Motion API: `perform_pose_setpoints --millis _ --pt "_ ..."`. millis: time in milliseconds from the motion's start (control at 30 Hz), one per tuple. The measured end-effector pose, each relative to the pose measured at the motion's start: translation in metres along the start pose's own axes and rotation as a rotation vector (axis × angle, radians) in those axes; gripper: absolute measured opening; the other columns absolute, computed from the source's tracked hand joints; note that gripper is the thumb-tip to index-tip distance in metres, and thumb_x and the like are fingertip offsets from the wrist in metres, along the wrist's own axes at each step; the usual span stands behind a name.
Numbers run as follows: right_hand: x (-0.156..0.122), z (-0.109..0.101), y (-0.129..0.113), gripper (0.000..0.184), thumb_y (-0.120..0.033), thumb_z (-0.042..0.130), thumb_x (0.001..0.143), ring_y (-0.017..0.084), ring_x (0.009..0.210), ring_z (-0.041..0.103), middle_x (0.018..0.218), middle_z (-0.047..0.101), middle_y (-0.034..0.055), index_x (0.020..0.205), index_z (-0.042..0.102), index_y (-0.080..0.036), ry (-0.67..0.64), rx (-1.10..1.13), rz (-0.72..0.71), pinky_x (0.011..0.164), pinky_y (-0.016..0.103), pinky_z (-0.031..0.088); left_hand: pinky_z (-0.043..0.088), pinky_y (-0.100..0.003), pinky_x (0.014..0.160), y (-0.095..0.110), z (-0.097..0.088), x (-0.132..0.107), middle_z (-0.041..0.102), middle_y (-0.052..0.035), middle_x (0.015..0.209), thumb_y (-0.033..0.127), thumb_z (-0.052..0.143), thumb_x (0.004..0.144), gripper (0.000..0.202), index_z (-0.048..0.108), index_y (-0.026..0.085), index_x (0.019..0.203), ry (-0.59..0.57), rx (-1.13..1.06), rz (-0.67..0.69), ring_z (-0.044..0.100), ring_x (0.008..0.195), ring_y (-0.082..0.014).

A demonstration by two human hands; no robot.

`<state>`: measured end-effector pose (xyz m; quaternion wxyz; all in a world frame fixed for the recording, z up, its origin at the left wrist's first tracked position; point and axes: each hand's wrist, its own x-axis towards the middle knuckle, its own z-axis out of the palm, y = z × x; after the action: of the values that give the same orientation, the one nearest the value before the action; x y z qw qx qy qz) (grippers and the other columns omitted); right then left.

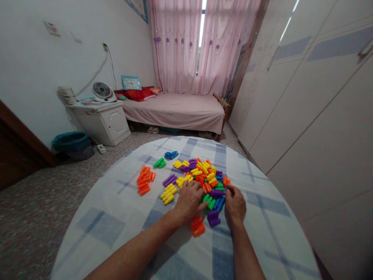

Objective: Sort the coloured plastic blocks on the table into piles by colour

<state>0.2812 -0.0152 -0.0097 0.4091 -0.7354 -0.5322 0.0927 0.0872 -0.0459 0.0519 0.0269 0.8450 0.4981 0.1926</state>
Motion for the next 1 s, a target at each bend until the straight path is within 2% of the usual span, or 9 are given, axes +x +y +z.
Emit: perform_pose_setpoints --millis 100,400,567,733,867,1000 --pt "0.001 0.0 0.001 0.039 -0.031 0.038 0.079 0.02 0.09 0.056 0.103 0.065 0.0064 0.103 0.065 -0.019 0.001 0.003 0.003 0.079 0.029 0.038 0.033 -0.046 0.097 0.002 0.001 -0.001 0.059 -0.0071 0.103 0.044 0.062 0.076 0.027 0.063 0.021 0.091 0.008 -0.022 0.002 0.049 0.105 -0.0249" --pt "0.0 0.0 -0.002 0.039 -0.032 0.038 0.079 0.02 0.089 0.056 0.104 0.065 0.0063 0.104 0.065 -0.019 0.002 -0.007 0.022 0.078 0.029 0.037 0.03 -0.048 0.1 0.007 0.011 0.002 0.06 -0.0076 0.105 0.046 0.057 0.08 0.028 0.063 0.021 0.093 0.09 -0.064 -0.025 0.049 0.107 -0.0251" --pt "0.0 0.0 -0.001 0.038 -0.032 0.038 0.079 0.019 0.09 0.057 0.104 0.065 0.0059 0.102 0.065 -0.019 0.003 0.0 0.006 0.077 0.028 0.038 0.033 -0.045 0.099 -0.011 0.005 0.0 0.059 -0.0082 0.11 0.038 0.058 0.081 0.026 0.062 0.021 0.101 0.18 -0.051 -0.118 0.05 0.106 -0.0243" --pt "0.0 -0.001 -0.001 0.039 -0.032 0.038 0.079 0.019 0.09 0.057 0.103 0.065 0.0064 0.103 0.065 -0.019 0.004 0.012 0.004 0.078 0.029 0.038 0.038 -0.041 0.091 -0.03 0.0 -0.004 0.061 -0.0065 0.102 0.038 0.064 0.075 0.029 0.063 0.022 0.099 0.117 -0.059 -0.083 0.052 0.101 -0.0242" --pt "0.0 0.0 -0.001 0.039 -0.032 0.038 0.079 0.02 0.09 0.057 0.104 0.065 0.0064 0.103 0.065 -0.018 0.002 0.002 0.014 0.078 0.029 0.038 0.04 -0.039 0.087 -0.029 0.0 -0.006 0.062 -0.0063 0.096 0.038 0.064 0.076 0.023 0.064 0.022 0.093 0.083 -0.076 -0.073 0.054 0.096 -0.0232" --pt "0.0 0.0 0.001 0.038 -0.032 0.038 0.08 0.02 0.09 0.057 0.105 0.065 0.0051 0.104 0.065 -0.021 0.001 -0.012 0.01 0.077 0.029 0.038 0.044 -0.035 0.085 -0.026 -0.009 -0.004 0.061 -0.0062 0.098 0.034 0.062 0.077 0.027 0.063 0.021 0.101 0.174 -0.173 -0.124 0.055 0.095 -0.0214"
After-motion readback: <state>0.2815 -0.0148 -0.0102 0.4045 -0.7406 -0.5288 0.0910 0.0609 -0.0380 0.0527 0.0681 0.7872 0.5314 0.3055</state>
